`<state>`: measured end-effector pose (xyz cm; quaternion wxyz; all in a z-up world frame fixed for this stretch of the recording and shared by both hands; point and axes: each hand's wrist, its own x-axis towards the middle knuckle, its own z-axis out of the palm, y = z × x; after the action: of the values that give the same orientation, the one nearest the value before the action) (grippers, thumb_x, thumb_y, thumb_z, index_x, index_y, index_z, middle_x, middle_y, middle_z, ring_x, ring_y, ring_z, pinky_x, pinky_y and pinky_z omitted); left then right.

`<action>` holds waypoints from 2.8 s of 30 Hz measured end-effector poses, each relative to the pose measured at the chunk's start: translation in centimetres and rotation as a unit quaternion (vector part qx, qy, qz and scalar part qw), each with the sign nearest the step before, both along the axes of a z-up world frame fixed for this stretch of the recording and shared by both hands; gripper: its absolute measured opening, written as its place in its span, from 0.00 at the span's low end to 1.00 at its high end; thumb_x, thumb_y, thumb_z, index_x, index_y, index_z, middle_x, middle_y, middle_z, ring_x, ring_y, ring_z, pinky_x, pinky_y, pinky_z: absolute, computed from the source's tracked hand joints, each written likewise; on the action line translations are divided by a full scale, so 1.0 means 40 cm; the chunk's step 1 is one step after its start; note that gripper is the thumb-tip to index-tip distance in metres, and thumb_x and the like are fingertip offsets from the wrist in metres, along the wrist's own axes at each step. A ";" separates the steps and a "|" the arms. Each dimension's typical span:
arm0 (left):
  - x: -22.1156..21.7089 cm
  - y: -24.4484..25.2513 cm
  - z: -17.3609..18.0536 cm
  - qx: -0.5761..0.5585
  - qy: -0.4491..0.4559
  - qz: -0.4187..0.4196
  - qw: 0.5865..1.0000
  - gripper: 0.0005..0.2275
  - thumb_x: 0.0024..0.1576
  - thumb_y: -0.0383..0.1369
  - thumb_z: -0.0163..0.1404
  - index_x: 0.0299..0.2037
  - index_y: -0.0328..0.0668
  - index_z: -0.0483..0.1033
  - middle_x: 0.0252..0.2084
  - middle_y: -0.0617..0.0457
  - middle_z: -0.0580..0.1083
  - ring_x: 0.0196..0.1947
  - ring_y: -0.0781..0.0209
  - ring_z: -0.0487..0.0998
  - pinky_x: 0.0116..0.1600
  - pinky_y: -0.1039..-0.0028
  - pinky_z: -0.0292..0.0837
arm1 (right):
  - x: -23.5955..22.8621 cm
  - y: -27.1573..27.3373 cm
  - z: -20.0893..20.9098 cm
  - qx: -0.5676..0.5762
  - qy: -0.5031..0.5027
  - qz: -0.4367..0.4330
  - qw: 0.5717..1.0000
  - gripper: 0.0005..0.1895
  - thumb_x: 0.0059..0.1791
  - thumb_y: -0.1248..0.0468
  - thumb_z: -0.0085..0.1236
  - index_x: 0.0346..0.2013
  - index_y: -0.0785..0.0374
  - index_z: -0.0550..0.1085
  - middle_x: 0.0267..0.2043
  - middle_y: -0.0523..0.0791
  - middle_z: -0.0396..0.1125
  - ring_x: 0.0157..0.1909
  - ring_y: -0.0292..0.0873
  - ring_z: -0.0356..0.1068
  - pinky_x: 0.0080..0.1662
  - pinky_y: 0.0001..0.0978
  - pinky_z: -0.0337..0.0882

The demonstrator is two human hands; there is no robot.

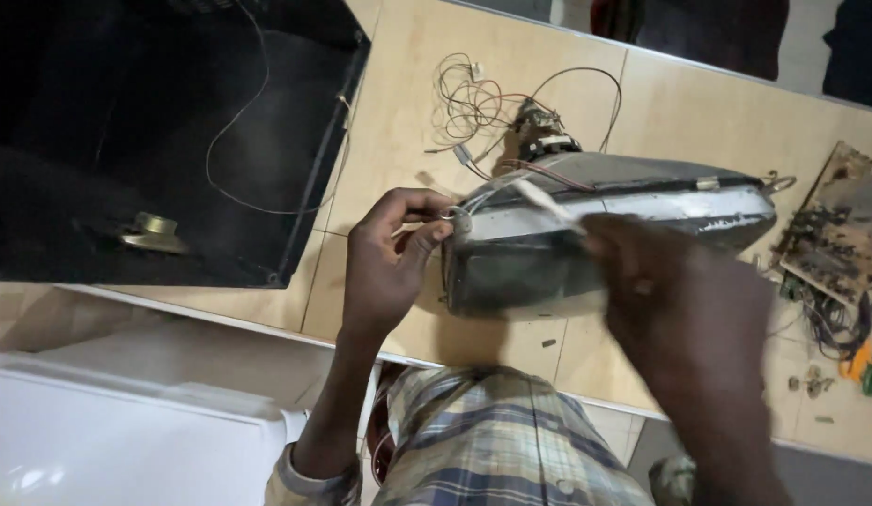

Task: Cleaning the edges of a CRT tube using a toothbrush and cleaning paste.

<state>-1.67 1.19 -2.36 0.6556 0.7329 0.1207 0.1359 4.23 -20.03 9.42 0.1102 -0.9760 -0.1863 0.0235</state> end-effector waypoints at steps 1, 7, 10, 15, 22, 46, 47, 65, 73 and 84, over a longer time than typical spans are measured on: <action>0.000 -0.003 0.002 -0.002 0.000 -0.005 1.000 0.07 0.61 0.31 0.52 0.46 0.41 0.76 0.46 0.53 0.79 0.45 0.60 0.80 0.52 0.73 0.77 | 0.004 0.018 0.004 -0.002 0.000 -0.005 1.000 0.14 0.54 0.62 0.60 0.54 0.43 0.83 0.39 0.40 0.79 0.23 0.41 0.76 0.22 0.36 0.71; -0.008 -0.017 -0.030 -0.019 0.046 0.058 0.997 0.04 0.59 0.30 0.56 0.42 0.43 0.76 0.38 0.56 0.79 0.39 0.65 0.80 0.45 0.76 0.75 | 0.022 0.045 0.036 0.011 0.034 0.027 0.999 0.12 0.53 0.58 0.61 0.50 0.42 0.84 0.26 0.40 0.78 0.17 0.41 0.71 0.23 0.38 0.63; -0.028 -0.018 -0.036 0.001 0.019 0.042 0.999 0.05 0.61 0.34 0.53 0.41 0.43 0.76 0.37 0.55 0.78 0.39 0.63 0.79 0.47 0.73 0.76 | 0.027 0.093 0.030 0.016 0.095 0.041 0.995 0.13 0.51 0.57 0.57 0.48 0.42 0.84 0.24 0.45 0.77 0.24 0.49 0.77 0.29 0.45 0.65; -0.029 -0.019 -0.021 -0.043 0.098 0.059 0.993 0.07 0.58 0.35 0.55 0.44 0.46 0.75 0.42 0.55 0.81 0.42 0.61 0.81 0.45 0.71 0.79 | 0.102 0.059 0.071 0.067 0.063 0.127 0.988 0.10 0.54 0.57 0.62 0.48 0.49 0.84 0.39 0.41 0.80 0.22 0.43 0.76 0.24 0.38 0.62; -0.053 -0.025 -0.077 -0.054 0.042 0.044 0.997 0.04 0.59 0.29 0.54 0.40 0.44 0.73 0.39 0.57 0.76 0.39 0.64 0.80 0.45 0.76 0.74 | 0.157 0.135 0.029 -0.025 0.151 0.222 0.963 0.08 0.54 0.57 0.59 0.44 0.45 0.83 0.43 0.38 0.79 0.29 0.44 0.77 0.29 0.40 0.73; -0.116 -0.022 -0.117 -0.010 0.106 0.077 0.991 0.11 0.58 0.37 0.52 0.47 0.45 0.74 0.44 0.52 0.81 0.43 0.59 0.83 0.46 0.72 0.78 | 0.114 0.058 0.071 -0.054 -0.031 0.269 0.961 0.09 0.54 0.59 0.59 0.39 0.38 0.84 0.36 0.36 0.78 0.29 0.47 0.75 0.30 0.42 0.64; -0.107 -0.024 -0.112 -0.017 0.129 0.078 0.988 0.11 0.58 0.38 0.54 0.47 0.46 0.75 0.44 0.54 0.81 0.43 0.59 0.83 0.47 0.71 0.77 | 0.110 0.088 0.046 -0.084 0.019 0.294 0.952 0.06 0.50 0.59 0.63 0.39 0.41 0.83 0.32 0.38 0.77 0.27 0.44 0.75 0.30 0.40 0.69; -0.191 0.023 -0.159 0.004 0.119 0.146 0.982 0.08 0.59 0.34 0.52 0.47 0.45 0.74 0.43 0.54 0.79 0.44 0.60 0.82 0.51 0.71 0.77 | 0.132 -0.184 -0.099 0.173 0.188 0.096 0.962 0.15 0.59 0.62 0.45 0.52 0.62 0.78 0.54 0.49 0.74 0.54 0.45 0.74 0.56 0.39 0.70; -0.159 0.026 -0.164 -0.035 0.152 0.147 0.977 0.09 0.56 0.32 0.53 0.46 0.46 0.76 0.40 0.54 0.78 0.42 0.63 0.80 0.50 0.74 0.76 | -0.003 -0.016 0.061 0.022 0.158 0.073 0.985 0.14 0.48 0.57 0.61 0.47 0.44 0.85 0.29 0.35 0.81 0.21 0.35 0.72 0.28 0.34 0.65; -0.140 0.009 -0.143 -0.031 0.127 0.078 0.988 0.08 0.59 0.34 0.53 0.46 0.45 0.74 0.43 0.54 0.80 0.42 0.63 0.82 0.47 0.74 0.76 | -0.013 -0.020 0.094 0.115 0.074 0.040 0.990 0.09 0.59 0.70 0.55 0.51 0.64 0.81 0.20 0.50 0.71 0.06 0.42 0.61 0.08 0.34 0.59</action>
<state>-7.26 1.56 -8.09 0.6447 0.7120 0.2637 0.0889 3.72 -20.82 13.19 0.2338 -0.9443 -0.2176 0.0786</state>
